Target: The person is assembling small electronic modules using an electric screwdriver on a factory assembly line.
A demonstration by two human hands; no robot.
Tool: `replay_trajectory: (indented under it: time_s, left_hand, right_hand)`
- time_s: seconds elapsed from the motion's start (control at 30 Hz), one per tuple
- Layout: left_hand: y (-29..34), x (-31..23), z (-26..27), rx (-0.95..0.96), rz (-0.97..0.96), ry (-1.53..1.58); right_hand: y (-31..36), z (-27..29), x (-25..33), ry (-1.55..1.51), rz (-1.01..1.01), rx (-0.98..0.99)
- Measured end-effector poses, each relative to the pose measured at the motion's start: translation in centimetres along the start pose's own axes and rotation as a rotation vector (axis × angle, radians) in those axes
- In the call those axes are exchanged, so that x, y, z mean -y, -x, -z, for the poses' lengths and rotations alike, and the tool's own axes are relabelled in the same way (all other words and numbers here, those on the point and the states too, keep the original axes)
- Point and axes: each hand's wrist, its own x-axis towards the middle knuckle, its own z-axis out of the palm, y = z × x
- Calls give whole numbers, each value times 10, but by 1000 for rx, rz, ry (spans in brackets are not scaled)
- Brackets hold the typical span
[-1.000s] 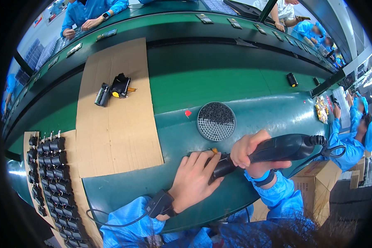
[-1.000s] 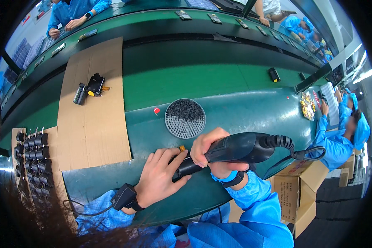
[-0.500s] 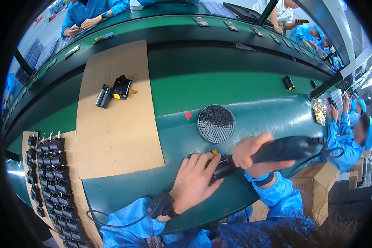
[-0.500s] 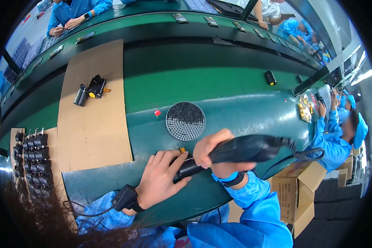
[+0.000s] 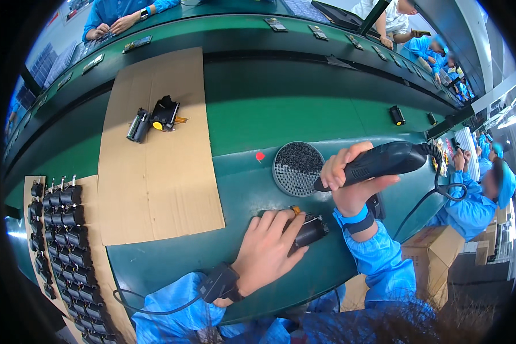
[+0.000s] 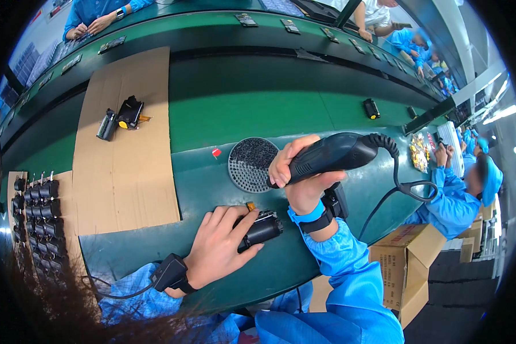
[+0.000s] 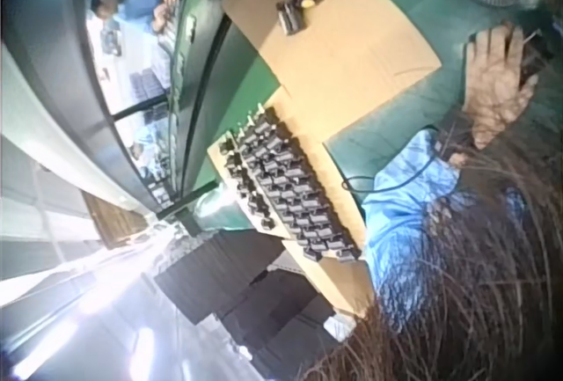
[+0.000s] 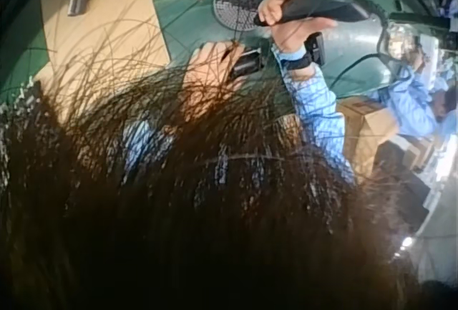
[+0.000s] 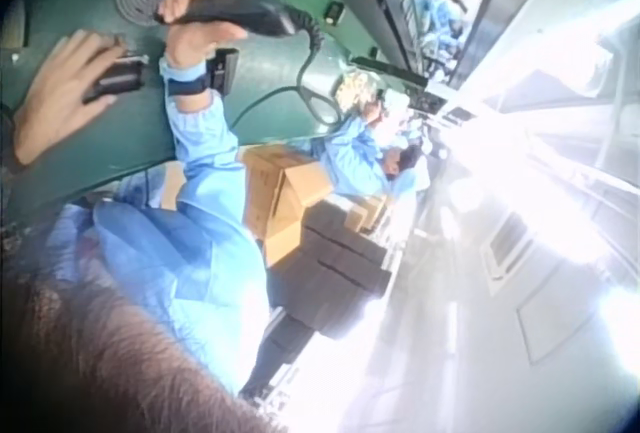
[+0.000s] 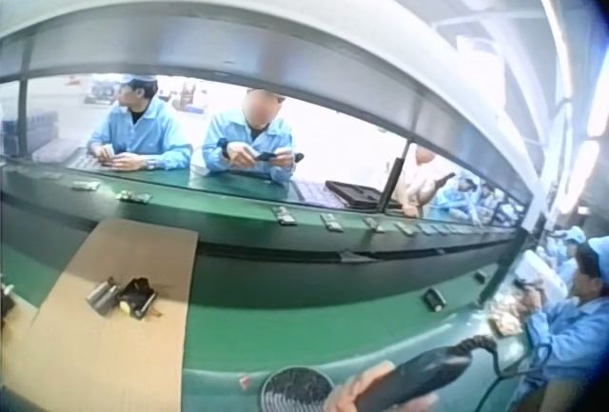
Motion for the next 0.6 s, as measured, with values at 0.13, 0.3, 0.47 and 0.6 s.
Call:
replay_trajectory:
  time_s: [0.13, 0.3, 0.47, 0.6]
  left_hand:
    - [0, 1, 1, 0, 0, 3]
    - [1, 0, 1, 5, -2, -7]
    - [0, 0, 1, 2, 10, -16]
    - [2, 0, 3, -16, 62, -37]
  right_hand:
    - [0, 2, -4, 8, -18, 5]
    - [-1, -3, -5, 84, 24, 30]
    - [0, -3, -7, 101, 34, 64]
    - [2, -9, 9, 17, 58, -40]
